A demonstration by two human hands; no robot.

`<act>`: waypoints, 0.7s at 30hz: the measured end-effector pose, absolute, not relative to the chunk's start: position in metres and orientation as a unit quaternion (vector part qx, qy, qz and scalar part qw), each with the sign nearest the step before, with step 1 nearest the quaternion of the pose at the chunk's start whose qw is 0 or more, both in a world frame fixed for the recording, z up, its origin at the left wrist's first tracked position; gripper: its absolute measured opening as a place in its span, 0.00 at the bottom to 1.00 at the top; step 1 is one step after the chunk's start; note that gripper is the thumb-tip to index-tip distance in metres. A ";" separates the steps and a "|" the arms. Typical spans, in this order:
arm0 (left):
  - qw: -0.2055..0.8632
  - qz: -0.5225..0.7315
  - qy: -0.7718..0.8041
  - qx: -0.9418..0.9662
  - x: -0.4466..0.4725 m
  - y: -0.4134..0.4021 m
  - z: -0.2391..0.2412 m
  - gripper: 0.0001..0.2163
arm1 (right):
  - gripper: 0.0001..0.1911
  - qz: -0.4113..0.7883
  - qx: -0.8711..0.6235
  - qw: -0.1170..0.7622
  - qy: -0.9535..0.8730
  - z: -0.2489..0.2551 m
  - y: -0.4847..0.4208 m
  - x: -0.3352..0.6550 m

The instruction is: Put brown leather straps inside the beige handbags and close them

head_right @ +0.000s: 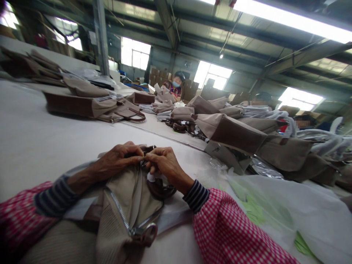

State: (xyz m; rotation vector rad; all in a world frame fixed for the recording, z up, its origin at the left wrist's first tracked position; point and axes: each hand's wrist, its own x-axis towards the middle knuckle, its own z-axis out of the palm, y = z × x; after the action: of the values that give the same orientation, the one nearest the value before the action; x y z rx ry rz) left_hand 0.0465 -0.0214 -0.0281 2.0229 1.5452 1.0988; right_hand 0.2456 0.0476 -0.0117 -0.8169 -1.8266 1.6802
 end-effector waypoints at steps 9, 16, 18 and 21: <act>0.189 0.370 0.568 0.711 0.047 -0.021 -0.031 0.15 | 0.10 0.524 -0.279 0.252 -0.764 -0.017 0.052 0.247; 0.201 0.373 0.566 0.707 0.048 -0.024 -0.030 0.15 | 0.11 0.508 -0.272 0.267 -0.773 -0.021 0.048 0.243; 0.202 0.372 0.566 0.708 0.047 -0.023 -0.033 0.16 | 0.10 0.505 -0.272 0.259 -0.777 -0.022 0.048 0.243; 0.196 0.361 0.563 0.717 0.041 -0.019 -0.039 0.16 | 0.09 0.514 -0.281 0.263 -0.766 -0.028 0.049 0.243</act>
State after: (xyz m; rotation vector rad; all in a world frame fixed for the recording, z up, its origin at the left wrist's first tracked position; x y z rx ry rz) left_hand 0.0410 -0.0195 -0.0388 2.0076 1.5767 1.0121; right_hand 0.2427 0.0486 -0.0284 -0.7606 -2.0719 1.3899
